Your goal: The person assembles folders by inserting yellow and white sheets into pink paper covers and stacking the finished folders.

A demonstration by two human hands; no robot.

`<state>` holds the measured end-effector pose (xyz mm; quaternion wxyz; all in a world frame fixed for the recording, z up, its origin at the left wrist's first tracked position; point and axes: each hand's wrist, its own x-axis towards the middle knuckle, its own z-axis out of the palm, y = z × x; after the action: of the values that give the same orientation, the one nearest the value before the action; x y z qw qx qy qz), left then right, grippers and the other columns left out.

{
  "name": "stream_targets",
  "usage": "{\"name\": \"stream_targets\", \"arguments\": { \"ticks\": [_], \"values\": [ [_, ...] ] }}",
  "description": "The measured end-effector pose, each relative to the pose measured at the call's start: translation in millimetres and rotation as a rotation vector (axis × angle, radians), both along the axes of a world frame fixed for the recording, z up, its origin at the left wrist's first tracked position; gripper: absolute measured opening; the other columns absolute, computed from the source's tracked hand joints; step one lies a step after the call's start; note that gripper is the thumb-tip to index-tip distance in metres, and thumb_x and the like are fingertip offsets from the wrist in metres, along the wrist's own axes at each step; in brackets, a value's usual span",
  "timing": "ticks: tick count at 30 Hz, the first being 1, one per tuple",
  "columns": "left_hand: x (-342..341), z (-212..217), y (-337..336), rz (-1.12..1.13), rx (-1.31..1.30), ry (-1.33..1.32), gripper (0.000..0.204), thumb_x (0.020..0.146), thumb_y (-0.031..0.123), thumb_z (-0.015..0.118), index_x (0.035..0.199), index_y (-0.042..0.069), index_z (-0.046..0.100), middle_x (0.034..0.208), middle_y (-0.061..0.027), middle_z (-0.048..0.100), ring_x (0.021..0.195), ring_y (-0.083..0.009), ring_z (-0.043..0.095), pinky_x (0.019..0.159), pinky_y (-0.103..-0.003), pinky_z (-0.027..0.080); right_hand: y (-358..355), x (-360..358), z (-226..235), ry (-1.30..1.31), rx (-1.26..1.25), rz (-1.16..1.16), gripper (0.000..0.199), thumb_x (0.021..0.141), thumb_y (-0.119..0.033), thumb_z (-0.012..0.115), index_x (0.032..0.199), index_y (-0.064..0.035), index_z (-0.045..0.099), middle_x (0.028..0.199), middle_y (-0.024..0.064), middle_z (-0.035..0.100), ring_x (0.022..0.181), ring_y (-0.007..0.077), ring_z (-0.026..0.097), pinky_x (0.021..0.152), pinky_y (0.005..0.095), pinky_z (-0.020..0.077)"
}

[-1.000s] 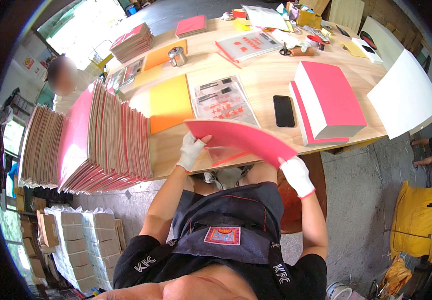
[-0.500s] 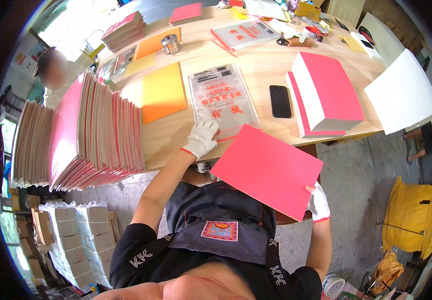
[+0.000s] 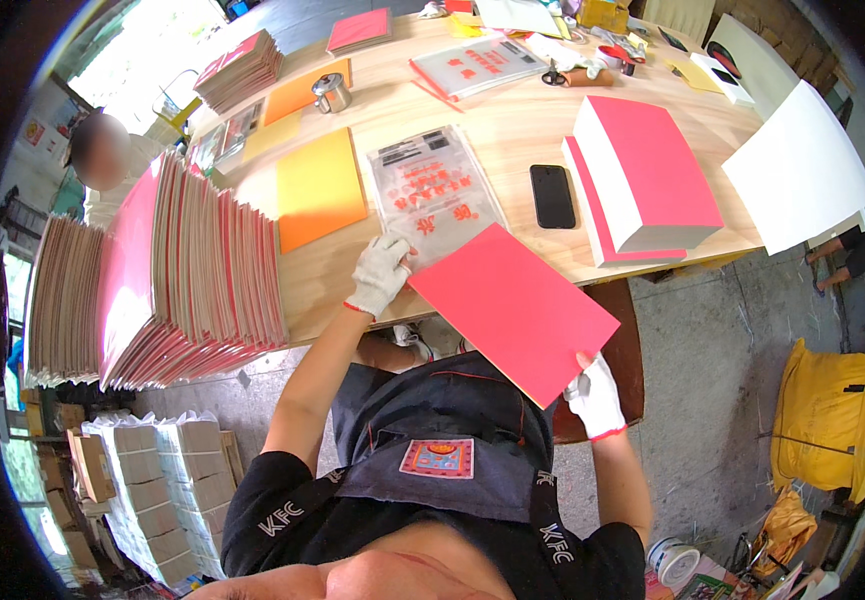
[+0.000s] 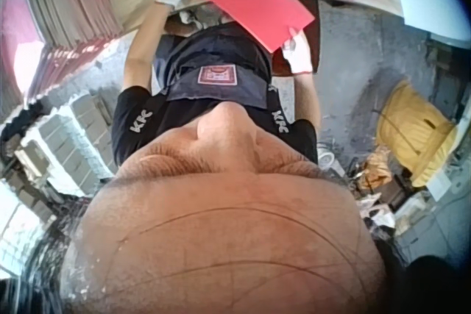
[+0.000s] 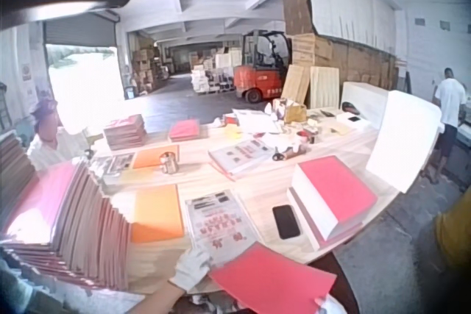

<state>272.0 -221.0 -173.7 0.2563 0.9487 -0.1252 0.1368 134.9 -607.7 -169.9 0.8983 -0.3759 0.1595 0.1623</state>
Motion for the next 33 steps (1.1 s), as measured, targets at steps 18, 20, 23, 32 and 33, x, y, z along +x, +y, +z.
{"name": "stream_targets", "arguments": {
  "ticks": [18, 20, 23, 32, 33],
  "values": [
    [-5, 42, -2, -0.072, -0.103, 0.051, 0.041, 0.075, -0.004, 0.052, 0.11, 0.012, 0.063, 0.083, -0.0096, 0.053, 0.07, -0.0226, 0.057, 0.064, -0.034, 0.047, 36, 1, 22, -0.134, -0.053, -0.048, 0.031, 0.095, -0.019, 0.053, 0.124, -0.0081, 0.047, 0.076, 0.0017, 0.057, 0.053, 0.0096, 0.051, 0.042, 0.0216, 0.0373],
    [-5, 25, 4, -0.008, -0.12, 0.081, 0.042, 0.075, -0.004, 0.053, 0.111, 0.014, 0.063, 0.082, -0.0084, 0.052, 0.068, -0.0213, 0.056, 0.064, -0.033, 0.047, 40, -1, 22, -0.143, -0.055, -0.042, 0.031, 0.095, -0.019, 0.053, 0.124, -0.0084, 0.047, 0.075, 0.0022, 0.056, 0.052, 0.0102, 0.05, 0.042, 0.022, 0.0365],
    [-13, 22, 0, 0.031, -0.112, 0.027, 0.041, 0.076, -0.003, 0.055, 0.112, 0.015, 0.064, 0.082, -0.0072, 0.052, 0.066, -0.019, 0.055, 0.062, -0.032, 0.047, 49, -6, 28, -0.12, -0.024, -0.057, 0.029, 0.096, -0.017, 0.052, 0.123, -0.0092, 0.048, 0.077, 0.0021, 0.057, 0.054, 0.0104, 0.05, 0.044, 0.0222, 0.0368],
    [-47, -13, -71, 0.222, -1.213, 0.014, 0.052, 0.093, 0.013, 0.057, 0.14, 0.012, 0.035, 0.111, -0.0092, 0.06, 0.101, -0.0199, 0.06, 0.078, -0.033, 0.053, 83, -17, 38, -0.101, -0.05, -0.116, 0.027, 0.097, -0.017, 0.053, 0.122, -0.0076, 0.049, 0.084, 0.003, 0.06, 0.057, 0.0091, 0.053, 0.048, 0.0236, 0.0417],
    [-51, 12, -95, 0.28, -1.447, 0.09, 0.05, 0.094, 0.015, 0.056, 0.14, 0.011, 0.035, 0.114, -0.0103, 0.06, 0.105, -0.0214, 0.059, 0.08, -0.034, 0.053, 85, -20, 40, -0.088, -0.056, -0.127, 0.027, 0.097, -0.018, 0.053, 0.122, -0.0079, 0.048, 0.083, 0.0032, 0.06, 0.057, 0.0095, 0.053, 0.048, 0.0238, 0.0417]
  ]
}}
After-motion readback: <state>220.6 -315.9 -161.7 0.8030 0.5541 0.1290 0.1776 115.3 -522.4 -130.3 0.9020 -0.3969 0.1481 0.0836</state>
